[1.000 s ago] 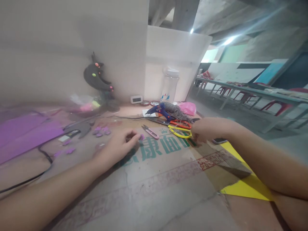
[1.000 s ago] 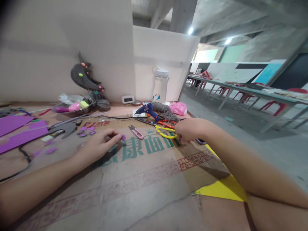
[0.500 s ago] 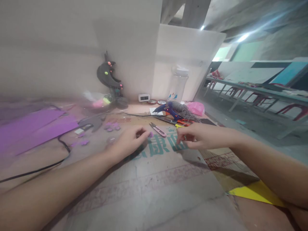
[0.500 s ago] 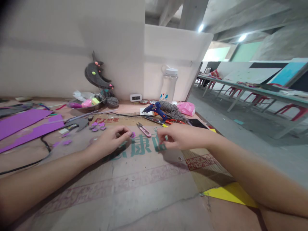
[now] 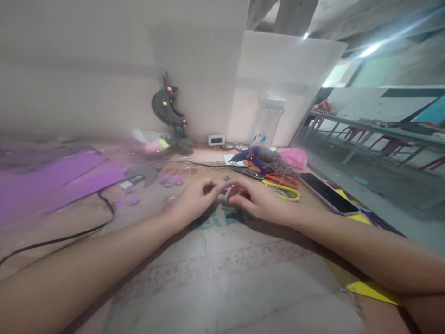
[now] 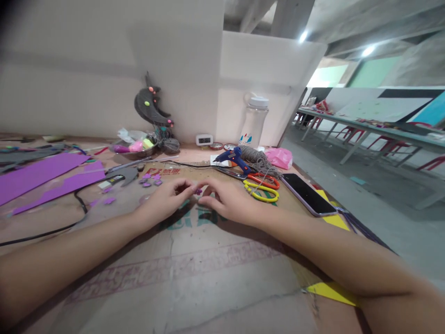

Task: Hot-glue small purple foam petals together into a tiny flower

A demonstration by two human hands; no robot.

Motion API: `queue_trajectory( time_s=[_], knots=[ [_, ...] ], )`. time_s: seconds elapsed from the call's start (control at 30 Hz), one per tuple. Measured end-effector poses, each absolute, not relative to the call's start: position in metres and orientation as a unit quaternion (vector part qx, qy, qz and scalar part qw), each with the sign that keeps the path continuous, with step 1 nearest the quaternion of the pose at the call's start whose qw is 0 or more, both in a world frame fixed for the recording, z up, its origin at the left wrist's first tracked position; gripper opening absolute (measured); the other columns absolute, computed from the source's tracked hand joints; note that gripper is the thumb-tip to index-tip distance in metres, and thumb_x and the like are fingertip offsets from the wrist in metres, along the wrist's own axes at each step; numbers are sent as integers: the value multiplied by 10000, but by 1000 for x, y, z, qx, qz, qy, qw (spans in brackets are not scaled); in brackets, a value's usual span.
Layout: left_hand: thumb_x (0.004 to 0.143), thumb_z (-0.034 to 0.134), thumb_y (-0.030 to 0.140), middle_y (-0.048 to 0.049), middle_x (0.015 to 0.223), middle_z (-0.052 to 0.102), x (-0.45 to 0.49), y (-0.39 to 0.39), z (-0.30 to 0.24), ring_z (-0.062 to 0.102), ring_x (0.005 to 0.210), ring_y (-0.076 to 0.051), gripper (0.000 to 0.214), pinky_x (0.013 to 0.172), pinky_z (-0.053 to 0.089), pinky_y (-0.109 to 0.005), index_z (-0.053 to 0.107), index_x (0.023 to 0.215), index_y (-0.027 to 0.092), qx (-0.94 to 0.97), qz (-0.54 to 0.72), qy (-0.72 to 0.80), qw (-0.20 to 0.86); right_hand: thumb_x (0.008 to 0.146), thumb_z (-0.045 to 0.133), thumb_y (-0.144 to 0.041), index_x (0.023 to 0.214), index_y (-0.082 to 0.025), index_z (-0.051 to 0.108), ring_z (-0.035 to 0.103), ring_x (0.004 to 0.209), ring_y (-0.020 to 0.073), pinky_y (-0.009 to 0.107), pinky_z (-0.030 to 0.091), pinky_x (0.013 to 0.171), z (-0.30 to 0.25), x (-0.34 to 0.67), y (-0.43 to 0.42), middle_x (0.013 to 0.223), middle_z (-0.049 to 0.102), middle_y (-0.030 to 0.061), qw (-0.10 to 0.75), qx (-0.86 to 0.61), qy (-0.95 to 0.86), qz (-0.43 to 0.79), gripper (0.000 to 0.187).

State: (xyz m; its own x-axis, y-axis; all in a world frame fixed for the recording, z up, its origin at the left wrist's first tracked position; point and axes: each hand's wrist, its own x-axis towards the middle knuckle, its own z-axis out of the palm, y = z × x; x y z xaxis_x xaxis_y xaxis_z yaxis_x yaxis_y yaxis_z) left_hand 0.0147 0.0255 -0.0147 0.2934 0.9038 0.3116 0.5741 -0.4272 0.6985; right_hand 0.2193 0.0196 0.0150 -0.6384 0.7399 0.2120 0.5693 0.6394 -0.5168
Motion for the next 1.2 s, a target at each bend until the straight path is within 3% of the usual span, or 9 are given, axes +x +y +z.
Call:
queue_trajectory(
  time_s=[0.1, 0.2, 0.3, 0.4, 0.57, 0.7, 0.87, 1.03, 1.2],
  knots=[
    [879, 450, 424, -15, 747, 656, 14, 25, -15, 575, 701, -171, 306, 624, 398, -264, 615, 797, 180, 768, 346, 484, 237, 916, 487, -307, 1201, -202, 511, 579, 677, 132, 258, 420, 629, 8, 224, 21, 966, 672, 47, 292, -401, -858, 133, 304],
    [884, 440, 418, -29, 777, 672, 14, 24, -16, 582, 711, -174, 300, 632, 412, -266, 614, 826, 181, 774, 339, 474, 246, 920, 480, -317, 1067, -181, 591, 554, 659, 132, 259, 415, 621, 4, 228, 28, 883, 651, 43, 341, -421, -832, 116, 229],
    [888, 438, 403, -36, 791, 673, 15, 23, -16, 593, 738, -176, 287, 656, 428, -267, 607, 820, 181, 784, 338, 456, 250, 909, 503, -298, 893, -165, 651, 552, 713, 142, 264, 417, 661, -1, 226, 33, 817, 630, 40, 326, -414, -842, 116, 200],
    [887, 442, 393, -35, 800, 666, 15, 23, -14, 598, 759, -177, 279, 675, 436, -269, 606, 812, 180, 788, 341, 450, 245, 896, 529, -286, 865, -167, 671, 557, 762, 150, 271, 419, 703, -5, 218, 32, 808, 623, 39, 307, -388, -860, 123, 188],
    [905, 427, 386, -27, 784, 655, 16, 22, -10, 586, 747, -169, 294, 681, 426, -264, 611, 806, 179, 796, 334, 442, 244, 888, 527, -256, 787, -167, 645, 536, 703, 132, 248, 398, 647, -6, 211, 28, 742, 599, 17, 310, -384, -854, 163, 180],
    [932, 388, 418, -16, 750, 634, 16, 23, -10, 572, 731, -165, 360, 667, 415, -261, 606, 778, 177, 798, 343, 429, 245, 875, 524, -261, 773, -166, 626, 537, 706, 141, 253, 400, 645, -6, 213, 30, 744, 610, 16, 331, -420, -824, 186, 172],
    [896, 481, 356, -20, 862, 673, 16, 23, -12, 594, 781, -162, 238, 723, 436, -262, 647, 911, 186, 791, 346, 423, 274, 872, 531, -263, 790, -166, 634, 561, 754, 149, 260, 414, 689, -6, 213, 34, 787, 638, 24, 329, -422, -816, 217, 164],
    [896, 468, 345, -18, 830, 671, 15, 22, -12, 594, 763, -160, 237, 706, 440, -260, 638, 863, 183, 786, 340, 432, 284, 876, 533, -252, 787, -164, 636, 527, 676, 131, 243, 388, 630, -5, 211, 34, 721, 606, 9, 311, -400, -837, 207, 162],
    [902, 449, 380, -22, 796, 657, 15, 22, -12, 588, 742, -160, 267, 679, 435, -260, 617, 845, 179, 777, 345, 442, 286, 903, 483, -288, 833, -172, 609, 570, 757, 153, 264, 430, 699, -6, 211, 34, 791, 642, 24, 335, -406, -821, 221, 185]
  ],
)
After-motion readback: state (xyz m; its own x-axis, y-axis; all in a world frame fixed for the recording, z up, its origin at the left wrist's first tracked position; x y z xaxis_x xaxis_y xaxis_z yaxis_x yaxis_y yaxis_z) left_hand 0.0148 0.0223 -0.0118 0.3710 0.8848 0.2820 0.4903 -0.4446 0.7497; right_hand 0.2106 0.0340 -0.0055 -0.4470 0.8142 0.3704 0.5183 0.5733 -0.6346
